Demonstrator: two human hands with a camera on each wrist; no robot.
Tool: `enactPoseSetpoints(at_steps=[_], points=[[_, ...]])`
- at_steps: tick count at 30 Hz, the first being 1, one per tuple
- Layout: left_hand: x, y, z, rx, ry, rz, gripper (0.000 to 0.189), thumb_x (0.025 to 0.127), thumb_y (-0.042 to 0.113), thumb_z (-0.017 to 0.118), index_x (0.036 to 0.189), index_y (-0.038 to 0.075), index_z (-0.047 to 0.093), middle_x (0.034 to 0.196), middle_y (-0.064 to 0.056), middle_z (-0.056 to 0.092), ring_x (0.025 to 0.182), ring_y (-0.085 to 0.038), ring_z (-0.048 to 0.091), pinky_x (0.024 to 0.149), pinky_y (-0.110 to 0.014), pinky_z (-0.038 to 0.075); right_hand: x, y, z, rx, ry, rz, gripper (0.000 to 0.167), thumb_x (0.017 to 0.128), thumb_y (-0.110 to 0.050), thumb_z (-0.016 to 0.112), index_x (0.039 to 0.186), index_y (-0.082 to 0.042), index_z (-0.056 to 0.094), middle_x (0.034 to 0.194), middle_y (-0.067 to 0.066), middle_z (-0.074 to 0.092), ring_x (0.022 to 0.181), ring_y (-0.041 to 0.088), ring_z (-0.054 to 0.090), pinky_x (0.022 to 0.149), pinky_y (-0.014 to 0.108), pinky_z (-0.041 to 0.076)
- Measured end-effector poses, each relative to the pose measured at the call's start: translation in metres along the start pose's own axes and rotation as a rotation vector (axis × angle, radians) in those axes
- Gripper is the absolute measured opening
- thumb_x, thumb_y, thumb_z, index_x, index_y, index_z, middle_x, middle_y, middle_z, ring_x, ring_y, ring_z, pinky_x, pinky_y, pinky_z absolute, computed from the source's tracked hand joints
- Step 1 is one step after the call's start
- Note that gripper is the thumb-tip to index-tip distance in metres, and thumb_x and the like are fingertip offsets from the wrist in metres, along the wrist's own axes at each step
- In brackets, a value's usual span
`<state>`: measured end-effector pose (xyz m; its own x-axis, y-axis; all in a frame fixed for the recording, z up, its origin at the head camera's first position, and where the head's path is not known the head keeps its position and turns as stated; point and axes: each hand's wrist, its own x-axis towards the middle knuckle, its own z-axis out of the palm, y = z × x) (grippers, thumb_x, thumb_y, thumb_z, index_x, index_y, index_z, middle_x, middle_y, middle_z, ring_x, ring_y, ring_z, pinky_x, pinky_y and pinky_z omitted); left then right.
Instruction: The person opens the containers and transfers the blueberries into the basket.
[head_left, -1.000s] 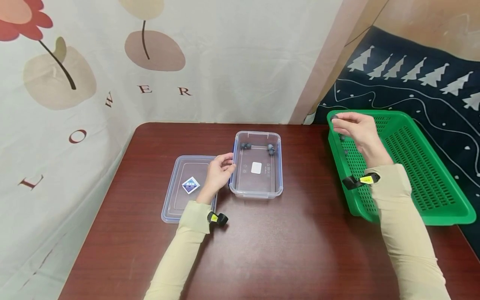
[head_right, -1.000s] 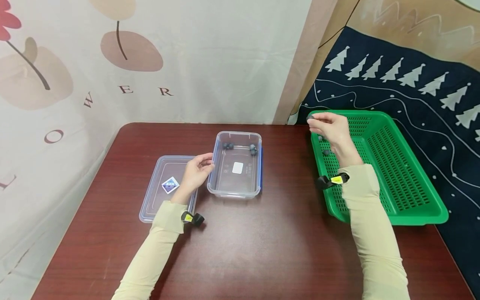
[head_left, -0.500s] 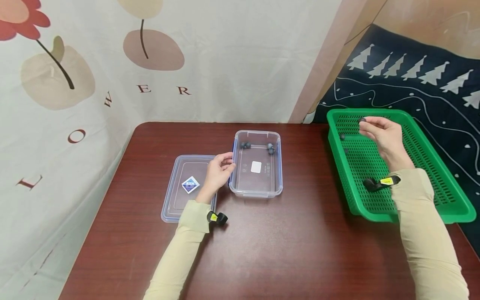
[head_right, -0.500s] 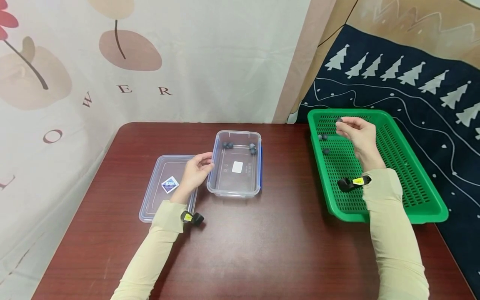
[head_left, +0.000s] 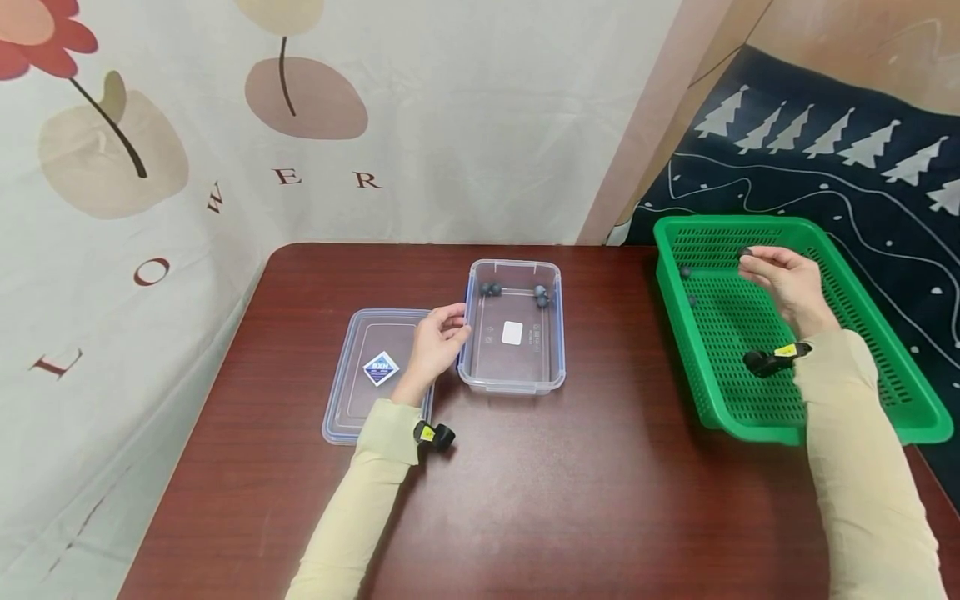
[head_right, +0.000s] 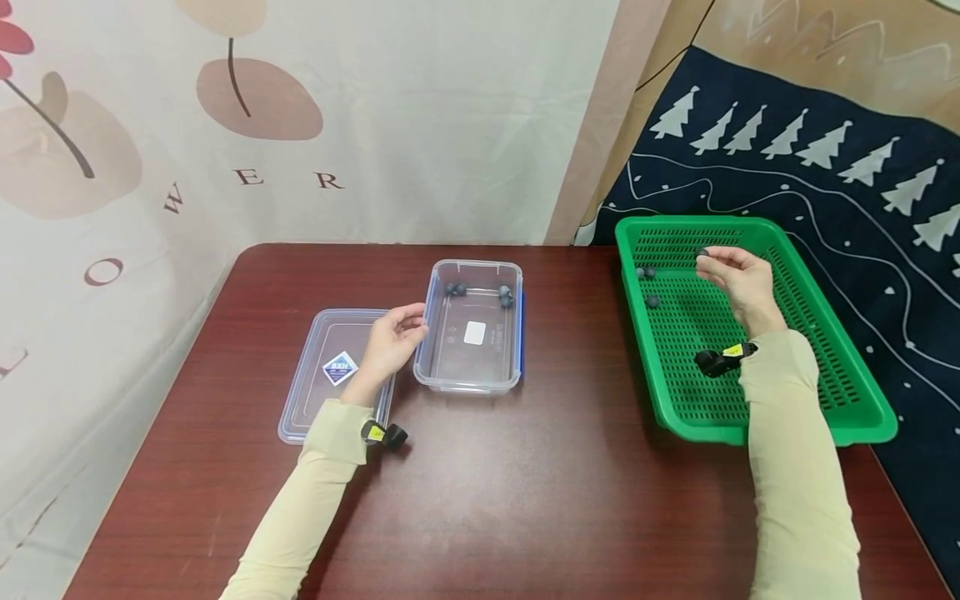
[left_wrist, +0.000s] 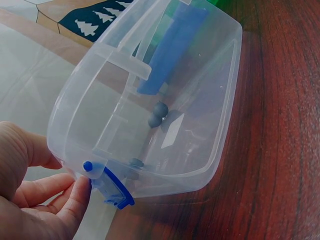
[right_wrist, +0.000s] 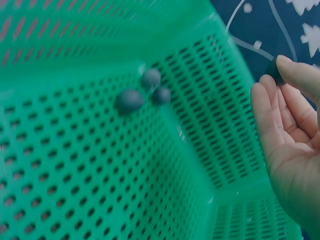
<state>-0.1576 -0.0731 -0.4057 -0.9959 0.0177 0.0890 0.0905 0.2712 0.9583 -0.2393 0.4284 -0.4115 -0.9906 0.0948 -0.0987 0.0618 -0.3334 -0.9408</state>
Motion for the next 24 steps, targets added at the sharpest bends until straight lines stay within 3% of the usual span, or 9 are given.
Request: enactPoseSetpoints(at_steps=[4, 10, 18, 24], points=[[0.000, 0.000, 0.000, 0.002, -0.003, -0.003, 0.033, 0.083, -0.014, 0.056, 0.116, -0.021, 0.052, 0.110, -0.036, 0.055, 0.102, -0.044, 0.056, 0.093, -0.047, 0.050, -0.002, 0.005, -0.006, -0.111, -0.021, 0.026, 0.018, 0.079, 0.001, 0.072, 0.096, -0.006, 0.071, 0.091, 0.001, 0.068, 0.083, 0.013, 0.067, 0.079, 0.022, 0.056], [0.001, -0.002, 0.000, 0.003, -0.003, 0.001, 0.033, 0.084, -0.014, 0.055, 0.116, -0.022, 0.051, 0.110, -0.037, 0.055, 0.102, -0.045, 0.056, 0.093, -0.047, 0.049, -0.017, -0.001, 0.006, -0.214, 0.010, 0.090, 0.012, 0.084, -0.002, 0.066, 0.091, -0.011, 0.069, 0.086, -0.004, 0.067, 0.081, 0.009, 0.066, 0.080, 0.020, 0.055], [0.016, -0.041, 0.004, -0.025, 0.006, 0.012, 0.035, 0.083, -0.011, 0.059, 0.117, -0.017, 0.054, 0.111, -0.033, 0.057, 0.102, -0.041, 0.057, 0.092, -0.044, 0.051, -0.020, 0.000, 0.001, -0.190, 0.059, 0.156, 0.015, 0.086, 0.000, 0.062, 0.089, -0.011, 0.070, 0.081, -0.004, 0.067, 0.078, 0.009, 0.066, 0.079, 0.020, 0.055], [0.017, -0.045, 0.004, -0.017, 0.018, 0.009, 0.034, 0.083, -0.009, 0.060, 0.117, -0.014, 0.057, 0.109, -0.028, 0.059, 0.101, -0.037, 0.059, 0.091, -0.039, 0.052, -0.019, 0.000, 0.002, -0.166, 0.067, 0.136, 0.015, 0.085, 0.000, 0.064, 0.089, -0.013, 0.072, 0.084, -0.002, 0.067, 0.079, 0.009, 0.066, 0.079, 0.020, 0.056]])
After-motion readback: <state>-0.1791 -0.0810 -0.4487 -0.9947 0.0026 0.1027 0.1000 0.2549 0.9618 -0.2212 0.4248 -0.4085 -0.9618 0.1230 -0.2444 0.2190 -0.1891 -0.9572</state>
